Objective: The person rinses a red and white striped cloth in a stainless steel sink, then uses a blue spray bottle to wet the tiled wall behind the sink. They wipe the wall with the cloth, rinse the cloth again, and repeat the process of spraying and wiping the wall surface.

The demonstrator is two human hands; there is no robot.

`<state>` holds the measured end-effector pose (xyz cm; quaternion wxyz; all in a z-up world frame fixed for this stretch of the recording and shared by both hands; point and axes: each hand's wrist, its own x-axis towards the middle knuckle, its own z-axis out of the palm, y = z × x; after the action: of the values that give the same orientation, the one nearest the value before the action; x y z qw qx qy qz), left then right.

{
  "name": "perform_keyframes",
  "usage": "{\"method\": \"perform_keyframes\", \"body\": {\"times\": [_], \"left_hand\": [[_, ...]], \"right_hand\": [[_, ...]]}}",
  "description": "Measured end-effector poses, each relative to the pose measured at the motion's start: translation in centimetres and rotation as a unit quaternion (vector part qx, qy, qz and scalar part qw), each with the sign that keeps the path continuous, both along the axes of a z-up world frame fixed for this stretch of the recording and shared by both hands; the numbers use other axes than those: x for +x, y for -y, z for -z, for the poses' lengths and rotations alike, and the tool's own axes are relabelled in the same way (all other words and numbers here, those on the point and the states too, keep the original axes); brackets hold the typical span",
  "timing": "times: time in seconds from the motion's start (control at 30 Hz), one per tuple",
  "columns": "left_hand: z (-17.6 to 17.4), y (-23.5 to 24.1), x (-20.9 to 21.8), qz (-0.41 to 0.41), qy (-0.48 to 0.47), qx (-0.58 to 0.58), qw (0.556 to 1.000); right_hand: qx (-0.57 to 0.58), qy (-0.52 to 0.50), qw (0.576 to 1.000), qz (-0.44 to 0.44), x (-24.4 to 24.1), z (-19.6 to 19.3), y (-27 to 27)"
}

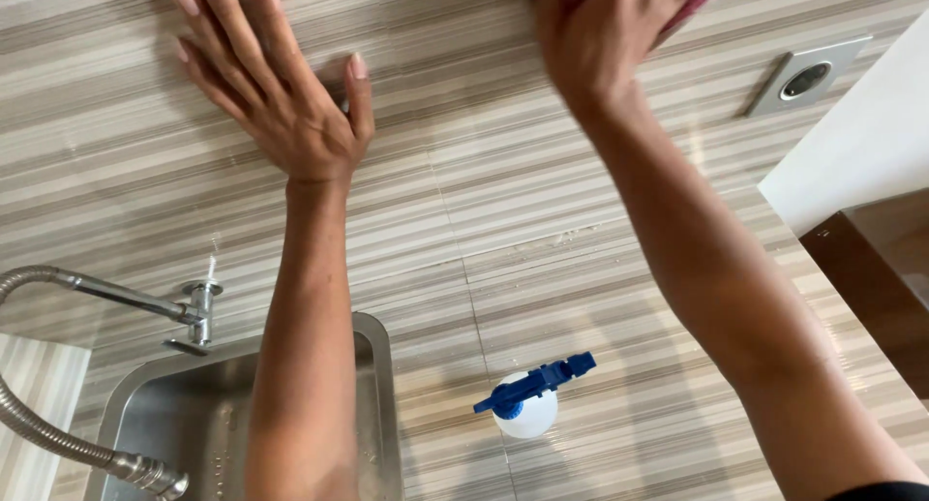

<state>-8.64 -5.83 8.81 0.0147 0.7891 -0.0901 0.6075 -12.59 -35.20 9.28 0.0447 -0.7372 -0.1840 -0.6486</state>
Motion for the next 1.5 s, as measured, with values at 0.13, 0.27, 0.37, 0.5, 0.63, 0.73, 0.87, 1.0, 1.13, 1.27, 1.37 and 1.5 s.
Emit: {"method": "perform_keyframes", "body": {"times": [0.13, 0.27, 0.37, 0.5, 0.63, 0.73, 0.87, 1.0, 1.13, 1.27, 1.37, 1.5], "left_hand": [[-2.4, 1.4, -2.4, -0.049, -0.074, 0.005, 0.996], [-4.5, 2.3, -4.9, -0.194, -0.269, 0.044, 0.943], [-1.2, 0.6, -0.7, -0.081, -0.123, 0.031, 0.989], [-1.7, 0.5, -1.3, 0.021, 0.008, 0.013, 1.000], [-2.5, -0.1, -6.3, -0.046, -0.195, 0.048, 0.978], [1.6, -1.4, -10.2, 0.110, -0.307, 0.069, 0.943], [8.7, -3.3, -21.9, 0.201, -0.804, 0.100, 0.551], [14.9, -0.1, -27.4, 0.337, -0.796, 0.048, 0.501], [14.5, 5.6, -29.8, 0.451, -0.701, -0.151, 0.532], [15.6, 9.0, -32.2, 0.359, -0.669, -0.242, 0.605], [17.6, 10.8, -35.9, 0.288, -0.677, -0.300, 0.608], [19.8, 14.2, -38.9, 0.345, -0.595, -0.361, 0.629]], "right_hand": [[-0.053, 0.030, 0.998, 0.021, -1.0, 3.3, -2.0], [-0.251, -0.044, 0.967, 0.008, -1.9, 9.0, 0.6], [-0.202, -0.145, 0.968, 0.043, -2.5, 15.2, 6.1], [-0.003, -0.279, 0.956, 0.088, -10.6, 16.7, 12.4], [0.208, -0.288, 0.930, 0.090, -20.3, 17.7, 14.1], [0.288, -0.243, 0.923, 0.077, -26.3, 18.0, 13.9], [0.390, -0.225, 0.891, 0.058, -34.1, 16.8, 11.3], [0.399, -0.243, 0.883, 0.041, -39.0, 15.8, 10.0], [0.510, -0.266, 0.818, -0.009, -41.2, 15.8, 8.5], [0.613, -0.322, 0.718, -0.072, -43.5, 18.2, 7.6], [0.684, -0.427, 0.591, -0.027, -44.9, 19.3, 7.7], [0.584, -0.469, 0.659, -0.067, -46.5, 20.7, 8.5]]}}
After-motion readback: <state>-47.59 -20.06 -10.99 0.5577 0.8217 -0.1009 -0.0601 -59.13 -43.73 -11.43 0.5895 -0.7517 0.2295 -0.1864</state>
